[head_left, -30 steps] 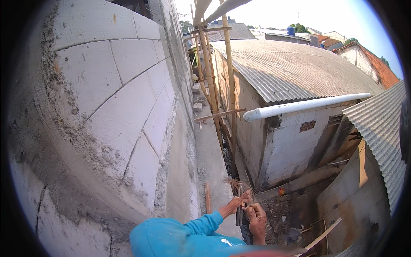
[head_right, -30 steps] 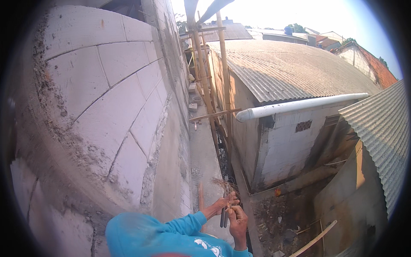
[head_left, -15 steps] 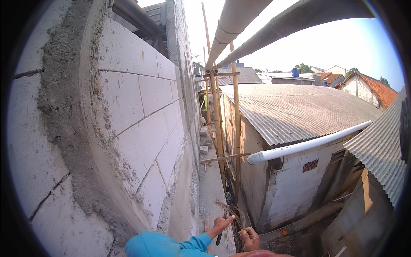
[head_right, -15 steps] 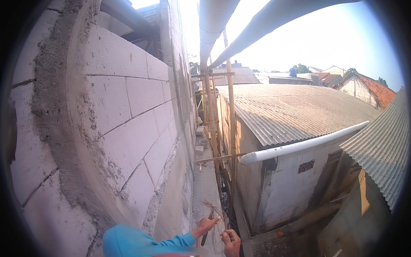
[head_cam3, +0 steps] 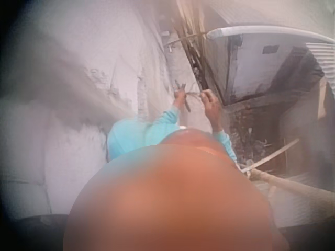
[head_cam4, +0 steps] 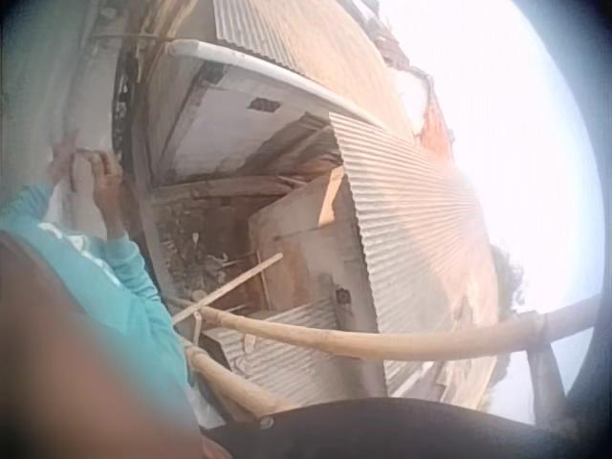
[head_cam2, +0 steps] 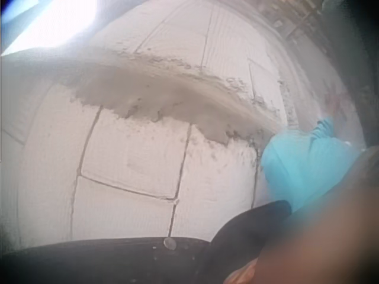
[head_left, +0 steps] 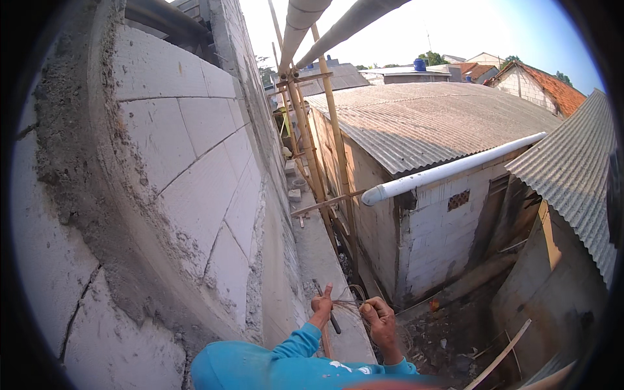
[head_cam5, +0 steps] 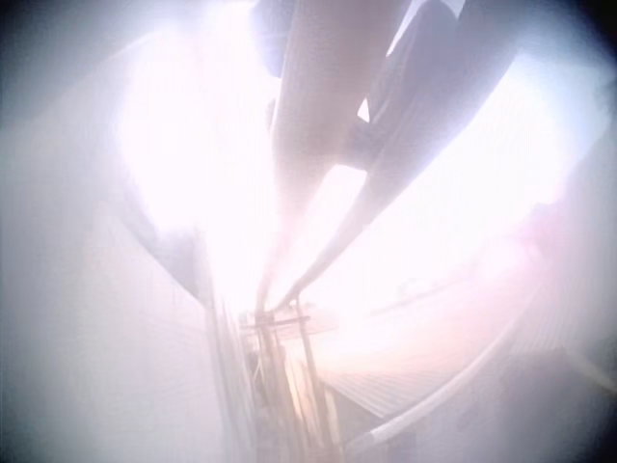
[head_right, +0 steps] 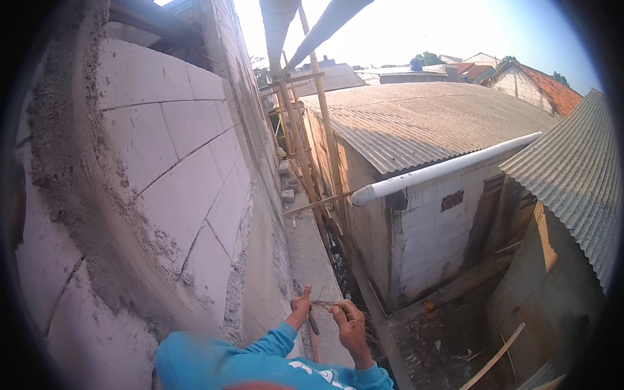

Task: The person uses pliers to cut wire and then ties bamboo poles together to assemble a scaffolding structure on a rooftop.

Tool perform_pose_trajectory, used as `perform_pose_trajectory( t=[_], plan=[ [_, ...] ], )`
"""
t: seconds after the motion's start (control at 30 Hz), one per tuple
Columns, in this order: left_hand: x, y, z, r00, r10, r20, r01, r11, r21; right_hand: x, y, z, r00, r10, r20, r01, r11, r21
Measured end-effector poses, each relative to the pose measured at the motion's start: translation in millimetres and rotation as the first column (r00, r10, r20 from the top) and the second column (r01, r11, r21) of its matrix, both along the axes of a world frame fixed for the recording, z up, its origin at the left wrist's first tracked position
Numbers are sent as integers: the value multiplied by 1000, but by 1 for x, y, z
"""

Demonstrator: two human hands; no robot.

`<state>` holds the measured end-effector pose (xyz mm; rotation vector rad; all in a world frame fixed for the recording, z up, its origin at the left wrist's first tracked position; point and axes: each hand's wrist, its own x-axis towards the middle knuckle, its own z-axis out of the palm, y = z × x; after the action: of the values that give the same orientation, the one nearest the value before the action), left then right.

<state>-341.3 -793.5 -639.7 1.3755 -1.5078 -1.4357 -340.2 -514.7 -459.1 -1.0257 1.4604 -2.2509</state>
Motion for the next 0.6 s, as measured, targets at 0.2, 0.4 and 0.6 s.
perform_pose_trajectory(
  t=[0.2,0.4,0.6],
  plan=[
    [10,25,8,975,22,-223,-43,995,-87,-9,7,3,957,-259,133,264,964,-23],
    [26,52,84,789,-332,-517,337,937,-86,-41,23,3,913,-327,243,371,914,-165],
    [23,60,93,881,-277,-385,245,961,-131,-46,38,34,922,-323,214,370,898,-238]
  ],
)
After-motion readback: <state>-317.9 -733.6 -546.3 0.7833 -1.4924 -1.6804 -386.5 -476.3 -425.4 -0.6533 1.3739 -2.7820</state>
